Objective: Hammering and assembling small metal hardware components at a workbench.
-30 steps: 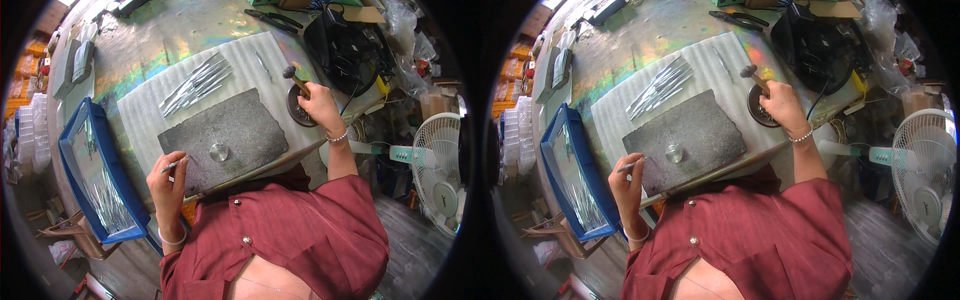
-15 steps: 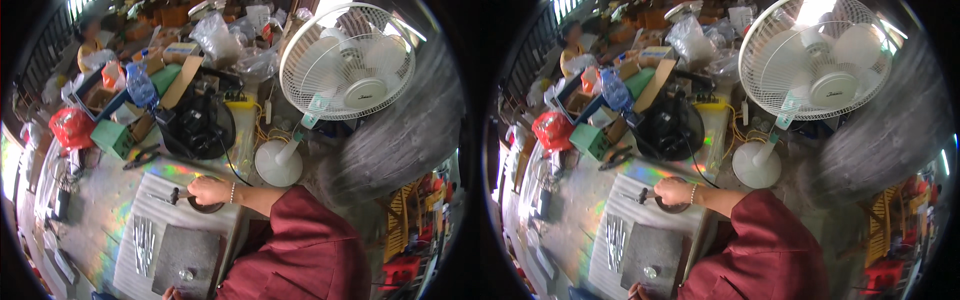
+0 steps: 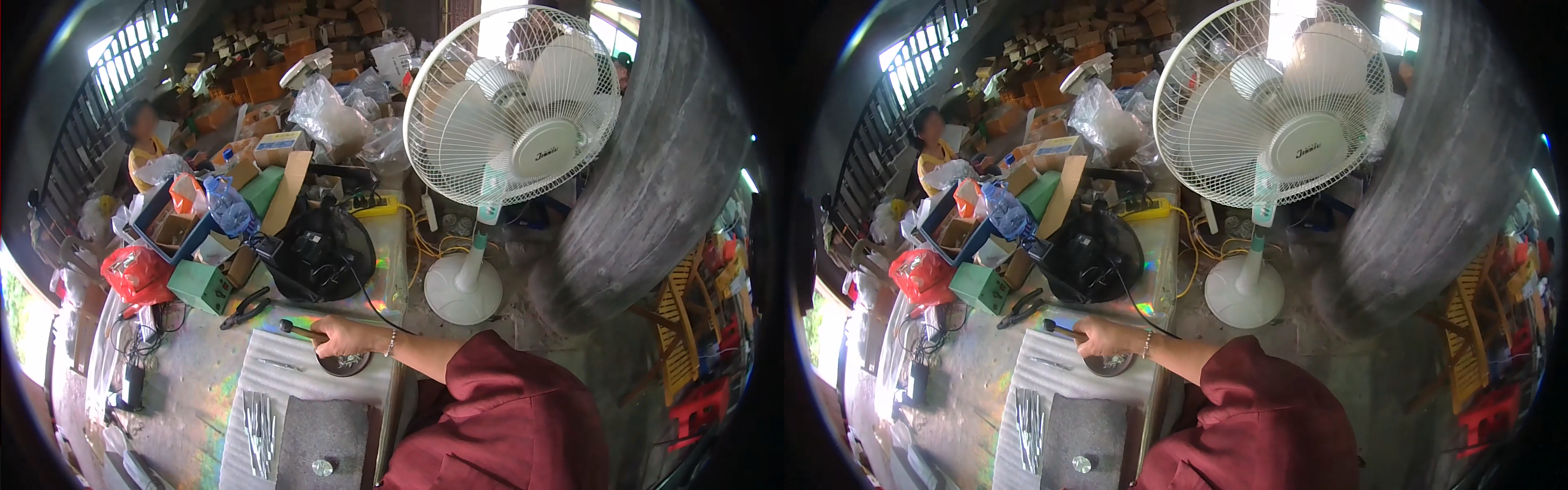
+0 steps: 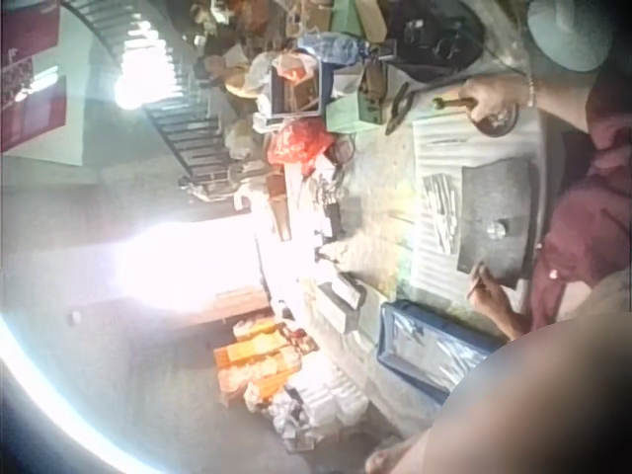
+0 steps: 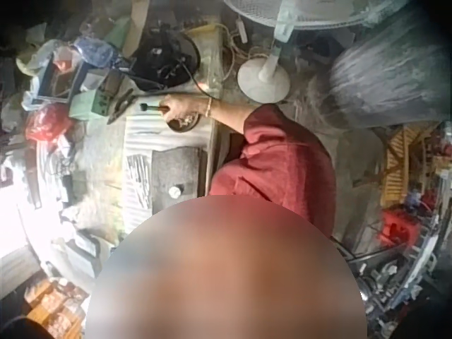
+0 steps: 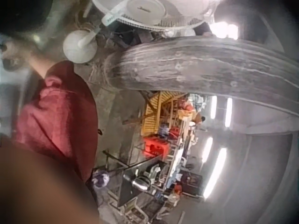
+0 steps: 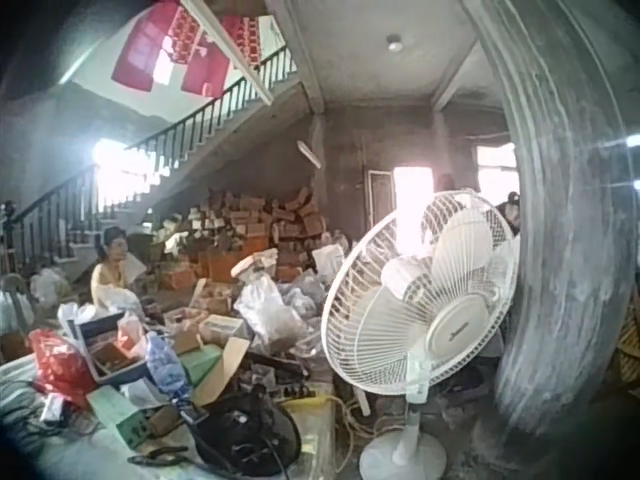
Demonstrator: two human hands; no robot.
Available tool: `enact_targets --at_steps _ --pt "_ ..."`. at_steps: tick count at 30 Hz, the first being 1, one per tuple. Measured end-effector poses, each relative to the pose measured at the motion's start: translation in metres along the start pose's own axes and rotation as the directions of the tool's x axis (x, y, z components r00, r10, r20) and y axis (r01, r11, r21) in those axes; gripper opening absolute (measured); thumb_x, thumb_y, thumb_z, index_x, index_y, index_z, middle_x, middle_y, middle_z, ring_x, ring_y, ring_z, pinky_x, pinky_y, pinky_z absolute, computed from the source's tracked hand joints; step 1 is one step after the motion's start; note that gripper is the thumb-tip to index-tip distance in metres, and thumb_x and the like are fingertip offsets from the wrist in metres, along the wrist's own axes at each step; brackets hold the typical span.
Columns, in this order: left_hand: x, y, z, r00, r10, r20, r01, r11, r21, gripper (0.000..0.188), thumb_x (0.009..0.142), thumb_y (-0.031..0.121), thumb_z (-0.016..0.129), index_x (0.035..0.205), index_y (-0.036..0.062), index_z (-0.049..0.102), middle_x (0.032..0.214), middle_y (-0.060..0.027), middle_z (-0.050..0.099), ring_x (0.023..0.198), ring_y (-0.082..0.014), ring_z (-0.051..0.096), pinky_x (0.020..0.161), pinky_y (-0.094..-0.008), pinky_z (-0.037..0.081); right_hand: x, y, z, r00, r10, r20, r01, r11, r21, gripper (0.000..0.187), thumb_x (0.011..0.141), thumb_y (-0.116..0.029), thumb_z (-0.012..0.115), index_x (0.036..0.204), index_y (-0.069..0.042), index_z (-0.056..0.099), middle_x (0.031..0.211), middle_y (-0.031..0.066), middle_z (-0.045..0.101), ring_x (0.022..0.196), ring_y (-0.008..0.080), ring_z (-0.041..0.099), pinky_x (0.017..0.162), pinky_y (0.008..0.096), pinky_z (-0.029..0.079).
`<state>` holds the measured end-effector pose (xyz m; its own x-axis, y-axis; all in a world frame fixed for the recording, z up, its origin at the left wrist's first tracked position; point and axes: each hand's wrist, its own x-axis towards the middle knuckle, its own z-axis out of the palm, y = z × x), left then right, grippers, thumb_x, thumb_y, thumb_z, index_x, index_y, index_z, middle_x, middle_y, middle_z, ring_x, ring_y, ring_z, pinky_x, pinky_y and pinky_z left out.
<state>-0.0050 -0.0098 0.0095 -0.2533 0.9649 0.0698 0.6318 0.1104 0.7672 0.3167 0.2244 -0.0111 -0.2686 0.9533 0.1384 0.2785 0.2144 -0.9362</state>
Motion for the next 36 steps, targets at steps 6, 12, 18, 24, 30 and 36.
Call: enact_targets --at_steps 6,12,18,24,30,36 --pt "-0.013 0.002 0.001 0.998 -0.046 -0.042 0.042 0.994 -0.100 0.024 0.095 0.019 0.053 0.101 -0.0028 0.061 0.081 -0.0111 0.063 0.072 -0.0166 0.059 0.064 -0.0278 0.051 -0.011 -0.035 0.009 0.969 0.203 0.142 -0.231 0.947 0.223 0.012 0.073 -0.009 0.065 0.074 -0.003 0.054 0.066 -0.0028 0.050 0.060 0.0066 0.043 0.056 0.0242 0.037" --pt "-0.010 0.030 -0.001 0.998 -0.014 -0.065 0.009 0.997 -0.079 0.023 0.094 0.017 0.053 0.098 -0.0036 0.063 0.079 -0.0132 0.063 0.069 -0.0189 0.061 0.062 -0.0286 0.053 -0.014 -0.063 0.027 0.942 0.114 0.316 -0.233 0.899 0.370 0.025 0.077 -0.008 0.066 0.099 0.000 0.058 0.081 0.0019 0.060 0.072 0.0080 0.055 0.065 0.0237 0.045" --pt "-0.004 0.016 -0.004 0.999 -0.012 -0.047 0.010 0.999 -0.047 0.021 0.094 0.016 0.054 0.095 -0.0032 0.063 0.078 -0.0139 0.063 0.068 -0.0189 0.061 0.058 -0.0291 0.051 -0.012 -0.057 0.073 0.892 0.050 0.450 -0.263 0.866 0.425 0.018 0.079 -0.006 0.065 0.094 0.001 0.057 0.084 0.0024 0.059 0.079 0.0087 0.057 0.073 0.0243 0.046" --pt "0.013 0.026 -0.005 0.979 0.199 -0.043 -0.194 0.977 0.091 0.020 0.094 0.016 0.054 0.095 -0.0029 0.062 0.077 -0.0131 0.063 0.064 -0.0180 0.060 0.055 -0.0286 0.049 -0.013 -0.081 0.096 0.815 -0.026 0.579 -0.340 0.788 0.514 0.012 0.081 -0.004 0.061 0.091 0.001 0.056 0.082 0.0035 0.062 0.080 0.0096 0.060 0.074 0.0248 0.047" --pt "0.008 0.003 0.008 0.990 -0.090 -0.113 0.067 0.979 -0.192 0.010 0.080 -0.003 0.060 0.090 -0.0010 0.062 0.088 -0.0120 0.065 0.077 -0.0223 0.063 0.071 -0.0304 0.049 -0.023 -0.097 0.107 0.785 0.134 0.605 -0.444 0.802 0.399 0.009 0.078 0.000 0.064 0.086 0.001 0.060 0.079 0.0070 0.066 0.076 0.0114 0.062 0.071 0.0244 0.049" --pt "0.009 0.016 0.006 0.916 -0.355 0.185 0.284 0.250 -0.926 0.012 0.089 0.006 0.057 0.098 -0.0008 0.058 0.090 -0.0124 0.065 0.069 -0.0115 0.058 0.061 -0.0217 0.046 -0.038 -0.112 0.128 0.640 0.180 0.747 -0.619 0.698 0.361 0.011 0.084 -0.002 0.063 0.090 0.001 0.056 0.079 0.0063 0.064 0.070 0.0094 0.060 0.065 0.0223 0.048"
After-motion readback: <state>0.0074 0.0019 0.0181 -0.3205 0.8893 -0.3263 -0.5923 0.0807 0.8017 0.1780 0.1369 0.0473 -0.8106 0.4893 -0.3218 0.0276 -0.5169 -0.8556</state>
